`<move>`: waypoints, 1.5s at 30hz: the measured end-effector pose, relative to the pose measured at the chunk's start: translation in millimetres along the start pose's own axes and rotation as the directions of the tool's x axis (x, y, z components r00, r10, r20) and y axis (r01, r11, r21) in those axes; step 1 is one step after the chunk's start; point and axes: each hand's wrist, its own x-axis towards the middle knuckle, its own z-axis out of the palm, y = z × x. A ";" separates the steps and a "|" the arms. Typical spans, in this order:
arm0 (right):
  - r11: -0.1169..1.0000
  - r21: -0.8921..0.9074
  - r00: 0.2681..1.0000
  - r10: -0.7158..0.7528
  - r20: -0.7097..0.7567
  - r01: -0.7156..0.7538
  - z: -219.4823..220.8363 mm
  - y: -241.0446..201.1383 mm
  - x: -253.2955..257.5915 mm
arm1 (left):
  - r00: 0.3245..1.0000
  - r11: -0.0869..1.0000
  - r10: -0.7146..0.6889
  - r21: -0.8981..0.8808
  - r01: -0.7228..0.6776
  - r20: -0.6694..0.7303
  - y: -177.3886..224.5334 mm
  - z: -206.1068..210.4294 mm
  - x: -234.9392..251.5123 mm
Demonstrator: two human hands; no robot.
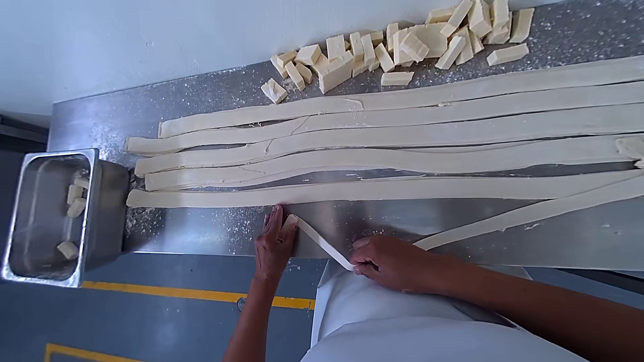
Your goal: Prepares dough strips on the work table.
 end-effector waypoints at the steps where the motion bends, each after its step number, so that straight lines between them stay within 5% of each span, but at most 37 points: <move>1: 0.999 0.001 0.999 0.033 -0.035 -0.033 -2.1 1.1 -0.6 | 1.000 1.000 0.004 0.001 -0.004 -0.003 1.0 2.4 1.2; 3: 0.996 0.023 0.980 0.091 -0.179 -0.089 -8.5 8.0 -1.3 | 0.999 0.999 -0.021 -0.048 0.020 -0.024 5.5 2.7 2.7; 5: 0.991 0.052 0.919 0.136 -0.370 -0.125 -22.4 18.7 -3.3 | 0.979 0.941 -0.204 -0.275 0.196 0.002 13.3 -5.2 4.0; 7: 0.988 0.065 0.815 0.150 -0.560 -0.137 -47.0 30.3 -7.0 | 0.903 0.653 -0.408 -0.647 0.393 0.136 21.8 -16.5 7.6; 10: 0.981 0.071 0.677 0.178 -0.714 -0.183 -87.4 36.8 -10.8 | 0.847 0.215 -0.428 -0.875 0.434 0.315 30.5 -30.3 3.6; 14: 0.982 -0.025 0.612 0.096 -0.785 -0.186 -112.4 27.0 -8.4 | 0.828 0.073 -0.386 -0.882 0.466 0.406 44.8 -35.5 -3.0; 18: 0.988 -0.155 0.693 -0.112 -0.712 0.000 -88.3 0.7 -19.6 | 0.752 0.158 -0.591 -0.872 0.463 0.292 49.8 -29.5 5.4; 21: 0.894 -0.381 0.739 -0.419 -0.527 0.235 -34.8 -14.8 -22.5 | 0.679 0.412 -0.728 -0.727 0.549 0.100 41.4 -23.7 18.5; 23: 0.821 -0.431 0.719 -0.551 -0.424 0.376 3.1 -17.2 -13.2 | 0.755 0.676 -0.654 -0.477 0.561 -0.039 37.6 -17.9 21.4; 26: 0.803 -0.347 0.762 -0.583 -0.283 0.486 32.7 -12.6 2.7 | 0.930 0.943 -0.334 -0.046 0.331 -0.151 34.9 1.1 16.0; 31: 0.908 -0.140 0.875 -0.419 -0.244 0.395 24.6 -6.2 0.0 | 0.997 0.990 0.009 0.139 0.003 -0.081 33.4 30.2 -8.2; 37: 0.985 0.076 0.967 -0.135 -0.216 0.155 16.2 6.2 -21.4 | 0.992 0.989 -0.115 -0.096 0.109 -0.060 13.3 13.8 -1.8; 45: 0.994 0.074 0.997 -0.073 -0.025 0.075 9.6 1.0 -22.2 | 0.995 0.998 -0.004 0.060 0.010 -0.099 25.7 36.0 -2.2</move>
